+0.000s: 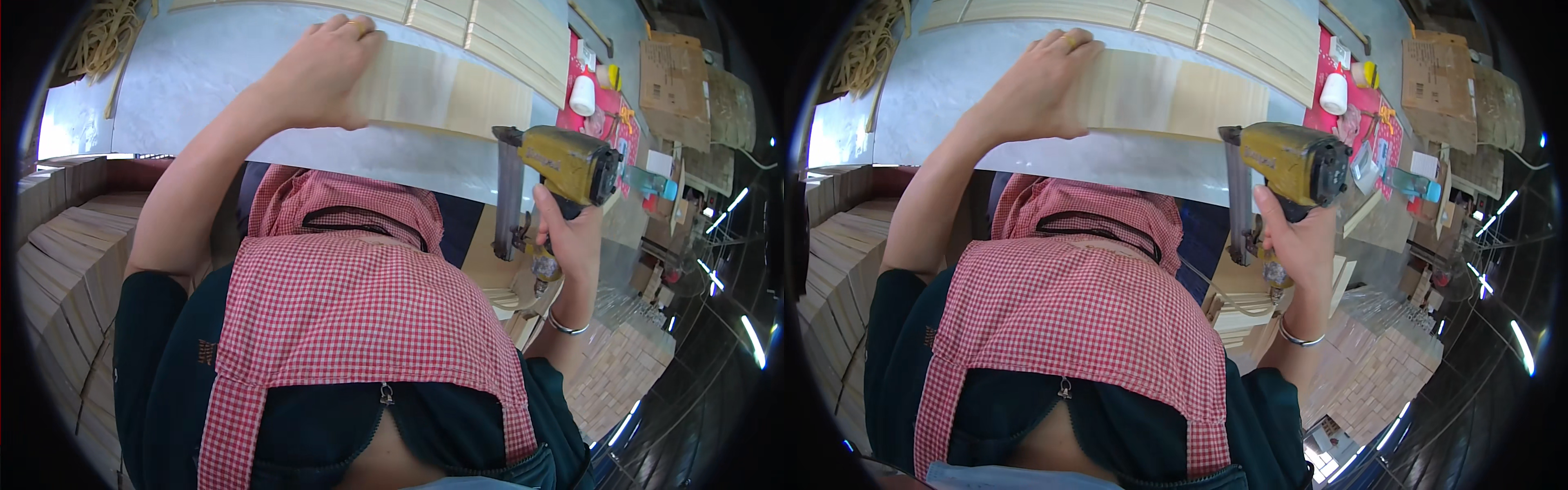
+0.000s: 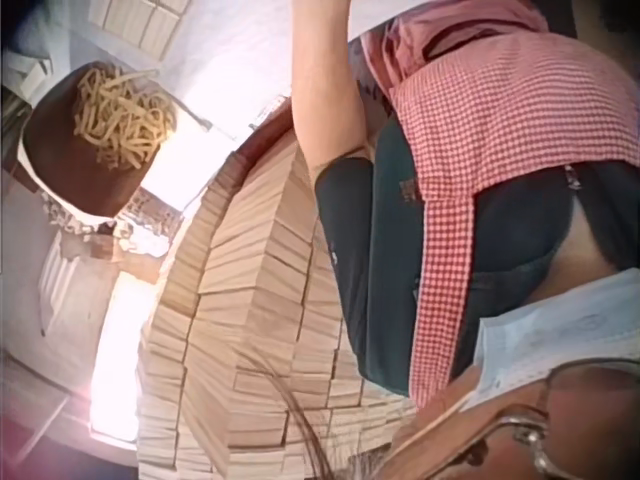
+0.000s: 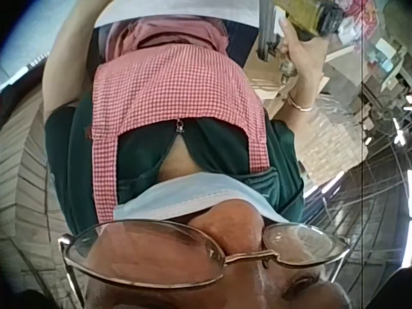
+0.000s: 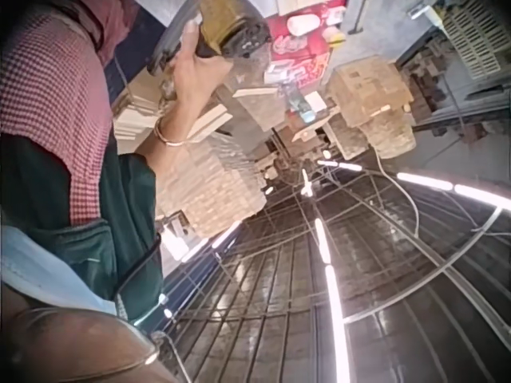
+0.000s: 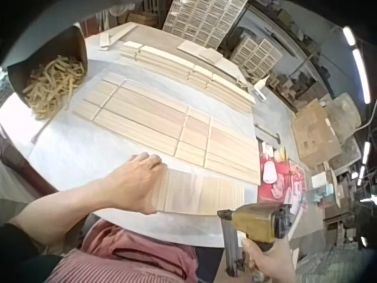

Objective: Assembling wooden boxes by applying glue to joints and using a nail gun to secure panels.

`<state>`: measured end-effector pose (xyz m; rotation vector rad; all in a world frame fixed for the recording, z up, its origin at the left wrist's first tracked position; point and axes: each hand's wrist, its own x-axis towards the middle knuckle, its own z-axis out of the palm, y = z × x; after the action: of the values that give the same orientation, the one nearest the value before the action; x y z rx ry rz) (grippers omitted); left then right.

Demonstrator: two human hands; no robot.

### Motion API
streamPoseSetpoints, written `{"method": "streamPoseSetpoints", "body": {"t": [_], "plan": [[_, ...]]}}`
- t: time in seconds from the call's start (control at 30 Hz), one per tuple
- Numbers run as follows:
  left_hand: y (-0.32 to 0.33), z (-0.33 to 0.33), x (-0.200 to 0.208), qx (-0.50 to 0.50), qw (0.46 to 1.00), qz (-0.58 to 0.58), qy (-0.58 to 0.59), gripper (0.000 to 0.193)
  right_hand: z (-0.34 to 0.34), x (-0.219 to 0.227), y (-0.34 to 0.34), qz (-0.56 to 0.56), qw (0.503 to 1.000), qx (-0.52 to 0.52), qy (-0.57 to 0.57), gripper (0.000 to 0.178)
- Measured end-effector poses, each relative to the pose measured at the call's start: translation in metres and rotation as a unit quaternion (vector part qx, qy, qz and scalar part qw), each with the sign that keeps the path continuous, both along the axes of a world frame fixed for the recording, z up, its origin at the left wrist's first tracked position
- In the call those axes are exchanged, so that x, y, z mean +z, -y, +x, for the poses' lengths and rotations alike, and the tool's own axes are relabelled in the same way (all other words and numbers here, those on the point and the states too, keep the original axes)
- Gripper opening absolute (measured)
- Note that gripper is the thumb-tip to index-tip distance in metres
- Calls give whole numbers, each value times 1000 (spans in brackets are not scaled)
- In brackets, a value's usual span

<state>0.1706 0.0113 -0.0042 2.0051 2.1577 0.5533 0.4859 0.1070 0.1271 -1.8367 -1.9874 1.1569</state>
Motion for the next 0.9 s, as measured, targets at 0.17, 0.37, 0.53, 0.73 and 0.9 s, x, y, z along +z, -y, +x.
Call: {"method": "streamPoseSetpoints", "body": {"t": [0.17,0.37,0.53,0.73,0.9], "plan": [[-16,21,-3,12,1000,4,-6,88,4,-6,14,-18,999,25,-21,23],[-15,16,-24,10,998,53,-39,86,-1,-8,14,-30,999,36,-20,23],[-10,12,-21,-7,997,67,-31,88,-6,-12,18,-40,998,18,-35,23],[-11,10,-22,-9,998,59,-30,90,-4,-16,22,-49,998,-11,-41,24],[-7,12,-20,-21,994,88,65,90,-13,-11,33,1,999,-37,-40,26]]}}
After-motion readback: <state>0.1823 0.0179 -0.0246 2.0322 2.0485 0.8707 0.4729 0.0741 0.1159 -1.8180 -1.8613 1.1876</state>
